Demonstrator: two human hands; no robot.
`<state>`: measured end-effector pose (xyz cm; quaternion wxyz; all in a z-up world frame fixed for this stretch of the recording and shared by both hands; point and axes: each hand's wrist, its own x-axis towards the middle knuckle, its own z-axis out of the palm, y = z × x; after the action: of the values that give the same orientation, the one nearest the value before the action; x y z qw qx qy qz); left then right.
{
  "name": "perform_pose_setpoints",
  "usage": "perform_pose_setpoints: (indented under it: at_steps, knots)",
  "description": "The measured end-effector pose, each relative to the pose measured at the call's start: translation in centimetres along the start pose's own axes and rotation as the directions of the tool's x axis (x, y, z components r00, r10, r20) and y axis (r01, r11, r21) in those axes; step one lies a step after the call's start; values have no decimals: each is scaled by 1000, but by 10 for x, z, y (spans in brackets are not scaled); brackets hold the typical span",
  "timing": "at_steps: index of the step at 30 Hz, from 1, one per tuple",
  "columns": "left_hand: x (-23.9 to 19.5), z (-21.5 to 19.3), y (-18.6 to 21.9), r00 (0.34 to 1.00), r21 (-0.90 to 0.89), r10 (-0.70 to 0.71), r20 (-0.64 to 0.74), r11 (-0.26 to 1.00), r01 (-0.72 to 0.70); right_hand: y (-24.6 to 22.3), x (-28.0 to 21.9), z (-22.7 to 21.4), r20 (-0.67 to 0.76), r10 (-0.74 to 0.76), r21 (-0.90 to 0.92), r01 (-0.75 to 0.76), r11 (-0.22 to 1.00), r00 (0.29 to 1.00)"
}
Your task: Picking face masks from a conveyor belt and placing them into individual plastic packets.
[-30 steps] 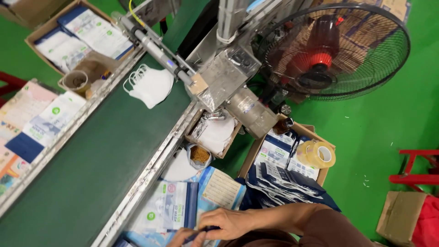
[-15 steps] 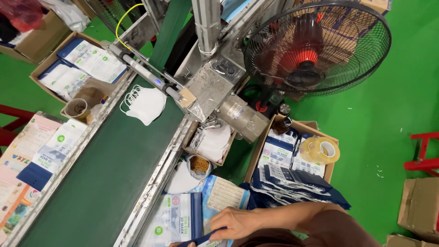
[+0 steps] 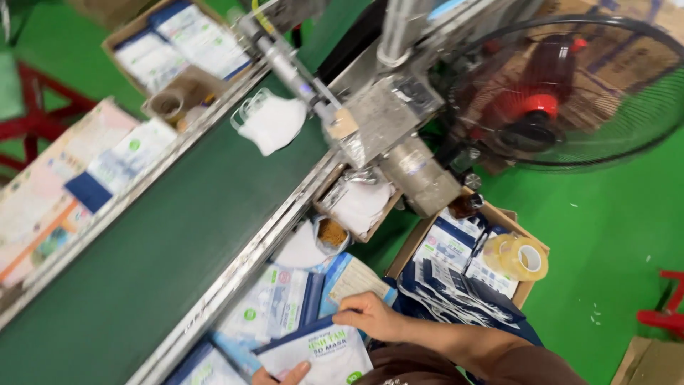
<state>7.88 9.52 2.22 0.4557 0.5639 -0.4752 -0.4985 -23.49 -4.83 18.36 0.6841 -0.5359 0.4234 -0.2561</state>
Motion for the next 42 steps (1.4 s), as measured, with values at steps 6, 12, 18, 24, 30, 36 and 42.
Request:
perform_pose_setpoints:
  at_steps: [6, 12, 18, 24, 30, 36, 42]
  knots:
    - [-35, -59, 101, 692, -13, -523, -497, 802, 597, 4, 1, 10, 141, 7, -140, 13, 990, 990]
    - [-71, -147, -6, 564, -135, -432, -704, 861, 491, 14, 19, 9, 248, -39, -476, 157, 866, 968]
    - [-62, -133, -23, 448, 244, -321, -834, 513, 823, -11, 52, 15, 377, -99, -619, 330, 712, 921]
    - [-46, -102, 17, 516, 430, -50, -855, 489, 759, -34, 146, 10, 270, -119, -675, 276, 685, 956]
    - [-50, -74, 38, 650, 687, 232, -724, 337, 644, -38, 290, -21, 127, -345, -801, 301, 518, 930]
    - [-61, -50, 17, 669, 722, 310, -676, 461, 516, -55, 415, -88, -189, -240, -948, -113, 299, 952]
    - [-73, -31, -21, 708, 726, 284, -646, 516, 455, -72, 456, -129, -416, -4, -858, -391, 334, 909]
